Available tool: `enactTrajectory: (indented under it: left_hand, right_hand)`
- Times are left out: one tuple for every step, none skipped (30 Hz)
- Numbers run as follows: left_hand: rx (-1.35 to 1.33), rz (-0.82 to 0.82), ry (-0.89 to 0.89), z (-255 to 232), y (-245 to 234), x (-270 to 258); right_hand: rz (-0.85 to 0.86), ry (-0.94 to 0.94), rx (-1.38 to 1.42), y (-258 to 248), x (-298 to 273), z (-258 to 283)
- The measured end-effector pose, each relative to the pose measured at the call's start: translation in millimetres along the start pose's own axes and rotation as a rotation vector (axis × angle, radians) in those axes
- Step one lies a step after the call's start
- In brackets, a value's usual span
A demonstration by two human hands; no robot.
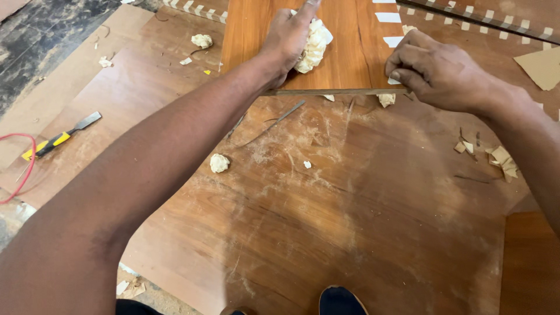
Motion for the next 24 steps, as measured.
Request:
enactTrajectory:
  left_hand:
    - [0.011,-0.046,-0.028,2,-3,1]
    - [0.021,-0.092,-0.056,4,-6,0]
    - [0.017,-0.076,-0.044,2,-4,-1]
    - [0.014,-0.063,-0.031,0,-3,-2]
    - [0.011,-0.051,-0.019,-3,-2,-4]
    - [0.009,-0.062,-0.034,-3,-2,-4]
    - [0.006,-0.073,-0.050,-2,-2,-5]
    - [0.005,-0.084,-0.065,-2,-2,-5]
    - [0.015,-0.103,-0.063,-2,-4,-5]
    - [0.025,-0.124,-0.061,-2,-6,-5]
    - [0.035,-0.145,-0.059,-2,-9,-5]
    - [0.023,-0.102,-0.049,-2,-7,-4]
    - [0.011,-0.058,-0.040,-2,-6,-3]
    - [-0.003,-0.010,-0.035,0,-1,-2]
    - [0.006,0.018,-0.029,2,3,-1]
    - [0.018,0.042,-0.016,0,4,-1]
    - [0.030,0.066,-0.004,-2,7,-1]
    - [0.025,-0.017,-0.003,-4,-3,-2]
    - [0.020,-0.100,0.001,-7,-11,-5]
    - [0.014,-0.170,0.003,-8,-14,-5]
    - [0.007,-0.098,-0.012,-9,-11,-6]
    - [-0.004,-0.010,-0.033,-6,0,-6]
    - [-0.013,0.079,-0.052,-2,10,-8]
    - [0.001,0.049,-0.039,-2,9,-9]
  right_hand:
    - [-0.051,-0.011,0.062,-1,-2,-2]
    - [-0.101,-0.021,0.124,-1,-6,-4]
    - [-0.152,-0.031,0.186,0,-11,-6]
    - [-0.194,-0.009,0.239,2,-15,-13]
    - [-0.236,0.014,0.293,4,-21,-19]
    - [-0.279,0.037,0.343,5,-26,-27]
    - [-0.305,0.141,0.483,15,-31,-40]
    - [-0.330,0.247,0.623,28,-35,-51]
    - [-0.354,0.353,0.763,42,-40,-62]
    - [-0.452,0.348,0.894,47,-40,-66]
    - [-0.551,0.341,1.024,53,-40,-70]
    - [-0.650,0.333,1.156,57,-43,-73]
    - [-0.704,0.312,1.220,59,-44,-75]
    - [-0.760,0.297,1.282,62,-50,-75]
    - [-0.815,0.281,1.343,65,-57,-74]
    - [-0.876,0.305,1.395,68,-60,-75]
    - [-0.938,0.329,1.447,71,-65,-74]
    - [-0.998,0.346,1.504,76,-64,-71]
    - [-1.065,0.314,1.602,81,-59,-67]
    - [-1.140,0.291,1.689,86,-59,-64]
    - [-1.216,0.265,1.776,92,-57,-63]
    - [-1.228,0.262,1.861,100,-59,-61]
    - [-1.240,0.256,1.945,108,-58,-62]
    - [-1.247,0.244,2.028,113,-57,-64]
Point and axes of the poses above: each hand's wrist, its own x-axis towards the middle knuckle, its own y-axis out of the palm, z = x × y, the point moved 9 cm from there along x, towards the middle knuckle, and after that the axes turned 11 degrees about -y, right-handed, at the moved point
